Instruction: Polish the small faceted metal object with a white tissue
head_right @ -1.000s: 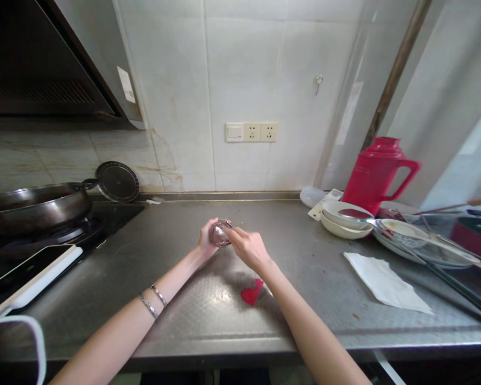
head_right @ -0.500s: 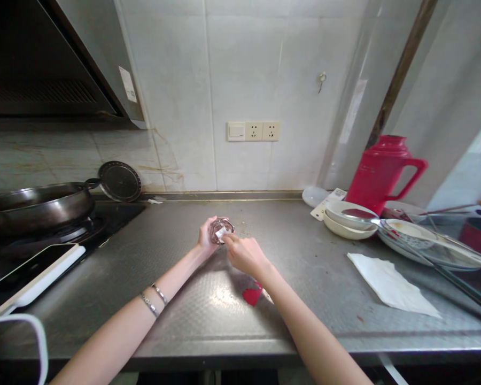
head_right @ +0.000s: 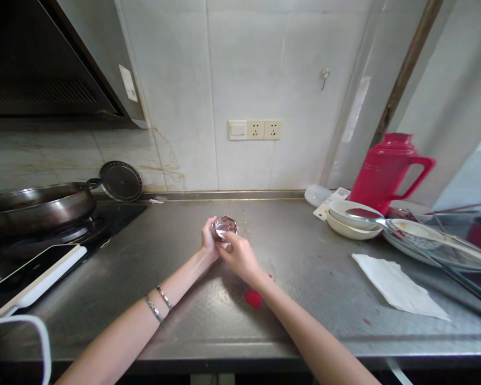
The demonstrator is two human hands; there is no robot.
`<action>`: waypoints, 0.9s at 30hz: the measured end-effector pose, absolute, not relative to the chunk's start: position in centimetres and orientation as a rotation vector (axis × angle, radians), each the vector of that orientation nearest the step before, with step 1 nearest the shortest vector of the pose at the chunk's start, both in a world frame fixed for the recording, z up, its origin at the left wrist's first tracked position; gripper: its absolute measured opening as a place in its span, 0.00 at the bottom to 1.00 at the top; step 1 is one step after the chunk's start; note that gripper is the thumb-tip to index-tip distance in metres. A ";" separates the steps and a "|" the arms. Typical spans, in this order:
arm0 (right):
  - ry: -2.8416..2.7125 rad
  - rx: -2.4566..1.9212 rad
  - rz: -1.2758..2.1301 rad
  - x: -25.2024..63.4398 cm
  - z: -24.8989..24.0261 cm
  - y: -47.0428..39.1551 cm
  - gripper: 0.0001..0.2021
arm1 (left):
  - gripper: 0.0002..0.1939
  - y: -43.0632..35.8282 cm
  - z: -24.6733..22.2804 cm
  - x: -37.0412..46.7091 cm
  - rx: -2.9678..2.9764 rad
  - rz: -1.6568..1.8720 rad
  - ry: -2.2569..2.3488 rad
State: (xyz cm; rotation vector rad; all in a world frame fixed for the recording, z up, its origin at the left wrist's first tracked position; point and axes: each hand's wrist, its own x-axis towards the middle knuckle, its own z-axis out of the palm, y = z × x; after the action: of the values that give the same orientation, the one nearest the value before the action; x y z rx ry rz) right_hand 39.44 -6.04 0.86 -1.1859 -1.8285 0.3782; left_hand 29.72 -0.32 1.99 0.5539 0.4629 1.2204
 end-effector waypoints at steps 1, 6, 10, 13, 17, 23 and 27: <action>-1.836 -1.173 0.304 39.4 0.7 -5.9 0.11 | 0.17 -0.4 2.0 29.8 0.553 1.226 0.457; -1.966 -1.257 0.013 40.8 0.7 -5.6 0.06 | 0.16 0.0 2.0 29.5 0.620 1.109 0.343; -2.263 -1.342 -0.287 42.6 1.8 -6.2 0.10 | 0.16 1.2 2.3 28.1 0.717 0.929 0.288; -2.515 -1.278 -0.462 43.4 2.6 -6.5 0.12 | 0.23 2.2 2.4 26.7 0.755 0.745 0.451; -2.685 -1.204 -0.535 43.4 3.1 -6.7 0.11 | 0.31 2.5 2.6 25.8 0.786 0.539 0.586; -2.547 -1.348 -0.422 42.8 3.3 -6.6 0.09 | 0.19 1.8 2.8 26.8 0.808 0.673 0.605; -2.367 -1.432 -0.235 42.0 2.8 -6.5 0.15 | 0.16 1.8 2.3 27.5 0.773 0.836 0.579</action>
State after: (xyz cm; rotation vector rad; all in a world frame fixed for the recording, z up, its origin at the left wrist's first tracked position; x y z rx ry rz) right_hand 41.99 -6.49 2.76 -1.4324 -2.3666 -0.2353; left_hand 27.47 1.84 2.33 0.7733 0.5791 0.8362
